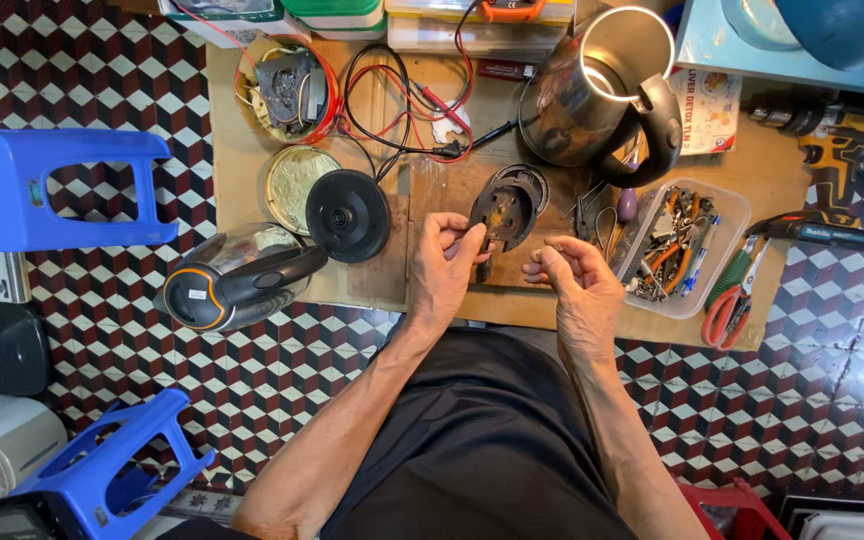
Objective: The person disassembles a black plastic kettle base, uses pliers to trim a small metal component, and reassembles the base. The person handles the base parts and a metal piece, then secures the base together.
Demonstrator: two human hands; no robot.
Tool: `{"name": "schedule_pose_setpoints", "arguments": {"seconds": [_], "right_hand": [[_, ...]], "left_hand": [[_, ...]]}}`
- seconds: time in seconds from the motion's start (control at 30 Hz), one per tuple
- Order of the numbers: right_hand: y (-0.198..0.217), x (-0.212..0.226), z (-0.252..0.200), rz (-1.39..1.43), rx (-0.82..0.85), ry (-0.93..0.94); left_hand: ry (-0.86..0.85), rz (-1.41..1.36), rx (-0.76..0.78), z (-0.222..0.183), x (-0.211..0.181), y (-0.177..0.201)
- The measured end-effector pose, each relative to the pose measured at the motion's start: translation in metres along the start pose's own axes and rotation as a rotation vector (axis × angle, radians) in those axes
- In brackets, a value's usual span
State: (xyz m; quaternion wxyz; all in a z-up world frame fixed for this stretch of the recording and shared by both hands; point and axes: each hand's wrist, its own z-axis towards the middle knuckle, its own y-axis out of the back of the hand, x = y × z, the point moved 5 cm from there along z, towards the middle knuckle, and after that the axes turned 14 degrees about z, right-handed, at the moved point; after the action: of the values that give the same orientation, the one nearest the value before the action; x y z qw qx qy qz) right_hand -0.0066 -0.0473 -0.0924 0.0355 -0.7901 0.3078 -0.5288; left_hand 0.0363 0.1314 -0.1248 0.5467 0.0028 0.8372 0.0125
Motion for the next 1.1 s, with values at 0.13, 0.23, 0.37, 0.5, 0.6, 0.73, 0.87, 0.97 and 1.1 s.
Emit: {"name": "schedule_pose_setpoints", "arguments": {"seconds": [0.13,0.23,0.37,0.5,0.6,0.73,0.87,0.97,1.1], "right_hand": [[0.006,-0.006,-0.004,-0.012,-0.037,-0.019],[0.005,-0.006,-0.008,0.033,0.002,-0.001],[0.004,-0.004,-0.009,0.005,0.003,0.007],[0.0,-0.005,-0.007,-0.025,0.022,0.036],[-0.003,-0.01,-0.005,-0.085,0.046,0.058],[-0.007,-0.017,0.0,-0.171,0.051,0.092],[-0.006,-0.022,0.002,-0.237,0.05,0.129],[-0.003,-0.028,0.006,-0.199,0.05,0.085],[0.0,-0.031,0.01,-0.199,0.064,0.044]], "left_hand": [[0.027,0.038,0.024,-0.005,0.008,0.002],[0.033,-0.044,0.049,-0.003,0.011,0.002],[0.084,-0.05,0.097,-0.004,0.016,0.004],[0.123,-0.058,0.117,-0.009,0.019,0.005],[0.106,-0.05,0.144,-0.016,0.018,0.003],[0.096,-0.024,0.167,-0.019,0.012,0.002],[0.11,-0.013,0.172,-0.02,0.009,0.001],[0.095,0.002,0.186,-0.022,0.008,0.0],[0.064,0.06,0.192,-0.023,0.006,0.001]]}}
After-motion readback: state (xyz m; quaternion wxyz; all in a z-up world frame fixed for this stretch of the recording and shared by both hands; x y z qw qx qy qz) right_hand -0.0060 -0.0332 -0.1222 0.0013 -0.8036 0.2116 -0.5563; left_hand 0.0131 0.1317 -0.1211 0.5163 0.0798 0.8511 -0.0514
